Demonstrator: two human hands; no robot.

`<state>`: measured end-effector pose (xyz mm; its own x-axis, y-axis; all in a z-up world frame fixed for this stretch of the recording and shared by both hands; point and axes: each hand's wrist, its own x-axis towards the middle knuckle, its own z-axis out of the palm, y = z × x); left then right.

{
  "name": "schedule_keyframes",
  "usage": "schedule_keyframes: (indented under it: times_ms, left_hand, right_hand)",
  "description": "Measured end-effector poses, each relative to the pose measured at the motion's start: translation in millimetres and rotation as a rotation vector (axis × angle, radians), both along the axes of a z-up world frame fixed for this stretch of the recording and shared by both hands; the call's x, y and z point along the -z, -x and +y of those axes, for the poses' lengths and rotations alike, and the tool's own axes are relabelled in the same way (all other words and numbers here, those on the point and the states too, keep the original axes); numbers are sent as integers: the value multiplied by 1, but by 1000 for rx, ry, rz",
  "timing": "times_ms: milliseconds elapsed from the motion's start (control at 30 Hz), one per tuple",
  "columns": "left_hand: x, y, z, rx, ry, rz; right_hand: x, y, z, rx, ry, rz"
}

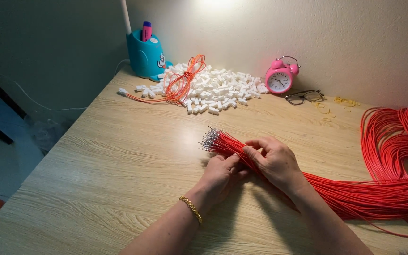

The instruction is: The person gathers a bundle of red wires with exposed metal tips and aligns them on a wooden table. They then pick up small white plastic connectors and slide them onto the ends of the wires.

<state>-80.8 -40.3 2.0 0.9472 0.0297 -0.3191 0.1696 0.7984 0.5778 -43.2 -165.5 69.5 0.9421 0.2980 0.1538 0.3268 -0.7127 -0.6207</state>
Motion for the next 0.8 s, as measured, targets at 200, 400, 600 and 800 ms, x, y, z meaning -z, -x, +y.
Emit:
schedule_keyframes:
  times_ms: [200, 400, 600, 800]
  left_hand:
    - [19, -3, 6, 75, -20, -24]
    - [-9, 11, 10, 152, -157, 29]
    - [-35, 20, 43, 367, -756, -1]
    - [-51, 24, 50, 352, -477, -100]
  right_hand:
    - [2, -5, 17, -3, 188, -7]
    - [3, -14, 8, 112, -49, 106]
    - [20, -30, -17, 106, -488, 203]
    - [15, -12, -8, 4, -656, 337]
